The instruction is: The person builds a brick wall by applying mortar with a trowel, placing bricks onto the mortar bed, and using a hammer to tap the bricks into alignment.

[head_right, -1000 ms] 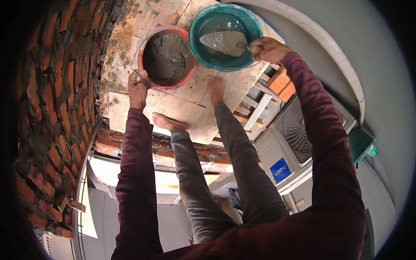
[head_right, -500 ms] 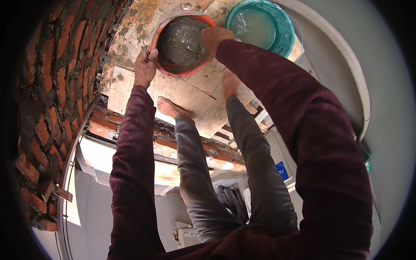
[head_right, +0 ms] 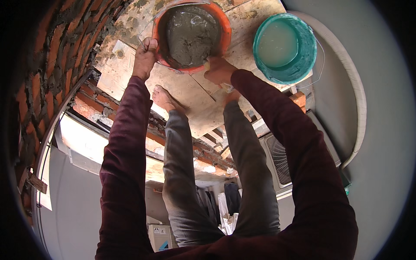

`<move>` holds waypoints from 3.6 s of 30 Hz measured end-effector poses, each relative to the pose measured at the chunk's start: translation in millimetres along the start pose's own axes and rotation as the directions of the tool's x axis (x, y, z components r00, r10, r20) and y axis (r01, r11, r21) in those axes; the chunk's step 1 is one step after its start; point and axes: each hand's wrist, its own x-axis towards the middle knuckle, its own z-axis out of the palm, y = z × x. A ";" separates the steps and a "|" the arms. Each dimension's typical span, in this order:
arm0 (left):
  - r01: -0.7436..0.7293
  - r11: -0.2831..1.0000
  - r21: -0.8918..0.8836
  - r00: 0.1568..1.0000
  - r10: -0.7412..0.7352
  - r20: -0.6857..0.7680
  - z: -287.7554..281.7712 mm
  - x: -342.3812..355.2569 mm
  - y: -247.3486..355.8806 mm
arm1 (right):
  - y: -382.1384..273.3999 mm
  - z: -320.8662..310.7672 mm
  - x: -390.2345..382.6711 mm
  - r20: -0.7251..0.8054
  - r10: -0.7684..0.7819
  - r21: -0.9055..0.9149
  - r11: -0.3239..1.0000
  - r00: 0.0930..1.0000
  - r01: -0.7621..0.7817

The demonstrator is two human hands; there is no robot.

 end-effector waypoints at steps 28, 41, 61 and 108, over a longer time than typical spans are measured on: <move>0.038 0.998 -0.057 0.983 -0.048 -0.179 34.5 -30.9 30.2 | -31.6 -43.6 -8.9 0.032 0.105 -0.414 0.907 0.994 -0.082; -0.025 0.993 -0.116 0.989 0.008 -0.146 43.3 -37.9 33.6 | -73.9 -53.4 -3.6 0.030 0.225 0.111 0.967 0.974 -0.227; -0.102 0.988 0.119 0.992 0.111 -0.066 48.3 -19.4 71.1 | -44.7 -119.7 7.3 -0.098 -0.167 -0.966 0.253 0.981 -0.053; -0.045 0.988 0.148 0.951 0.088 -0.296 -14.9 -18.5 57.0 | -3.0 -4.0 41.5 -0.180 -0.582 -0.546 0.730 0.793 0.411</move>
